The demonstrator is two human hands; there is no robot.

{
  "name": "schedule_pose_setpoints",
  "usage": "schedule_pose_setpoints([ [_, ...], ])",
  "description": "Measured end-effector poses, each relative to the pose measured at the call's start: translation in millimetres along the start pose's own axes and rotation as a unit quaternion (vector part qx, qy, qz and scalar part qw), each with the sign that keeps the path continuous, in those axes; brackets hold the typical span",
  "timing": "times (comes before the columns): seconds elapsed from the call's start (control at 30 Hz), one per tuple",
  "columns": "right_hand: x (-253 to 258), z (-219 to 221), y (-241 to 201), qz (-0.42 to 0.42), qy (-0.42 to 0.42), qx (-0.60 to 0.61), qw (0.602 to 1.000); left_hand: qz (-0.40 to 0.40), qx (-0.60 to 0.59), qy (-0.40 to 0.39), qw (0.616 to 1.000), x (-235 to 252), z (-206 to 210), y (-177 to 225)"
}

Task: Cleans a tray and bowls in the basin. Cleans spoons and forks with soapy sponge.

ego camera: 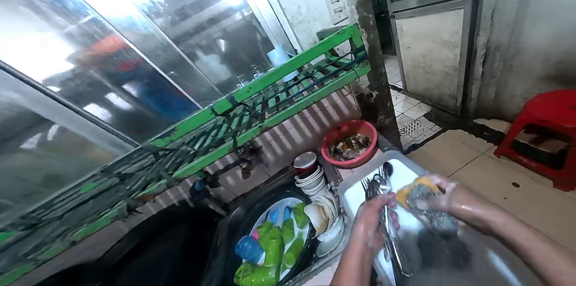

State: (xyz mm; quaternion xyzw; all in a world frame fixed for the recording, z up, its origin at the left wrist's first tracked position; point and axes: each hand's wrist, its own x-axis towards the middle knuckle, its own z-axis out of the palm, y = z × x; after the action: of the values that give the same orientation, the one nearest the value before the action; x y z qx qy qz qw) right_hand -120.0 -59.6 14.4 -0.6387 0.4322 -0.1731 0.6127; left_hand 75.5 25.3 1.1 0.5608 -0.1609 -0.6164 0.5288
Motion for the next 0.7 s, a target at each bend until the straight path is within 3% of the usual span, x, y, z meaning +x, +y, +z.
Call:
schedule_pose_setpoints([
  [0.07,1,1,-12,-0.023,-0.001,0.088,0.996,0.0,0.064,-0.002,0.998,-3,9,-10],
  [0.13,8,5,-13,-0.039,0.033,0.077,0.996,0.005,0.095,0.009,0.995,-8,17,-16],
  [0.23,14,12,-8,-0.04,0.106,0.069,0.991,0.037,0.032,0.056,0.997,-12,24,-15],
  [0.37,14,22,-2,-0.064,0.003,-0.091,0.994,0.059,0.092,0.097,0.989,-15,27,-20],
  [0.5,33,13,-2,-0.097,0.069,-0.264,0.957,0.03,0.073,0.116,0.99,-16,27,-34],
  [0.57,36,21,5,-0.145,0.095,-0.246,0.954,0.025,0.051,0.127,0.99,-16,28,-34],
  [0.7,30,36,8,-0.104,0.002,-0.208,0.973,0.045,0.086,0.137,0.986,-18,24,-30],
])
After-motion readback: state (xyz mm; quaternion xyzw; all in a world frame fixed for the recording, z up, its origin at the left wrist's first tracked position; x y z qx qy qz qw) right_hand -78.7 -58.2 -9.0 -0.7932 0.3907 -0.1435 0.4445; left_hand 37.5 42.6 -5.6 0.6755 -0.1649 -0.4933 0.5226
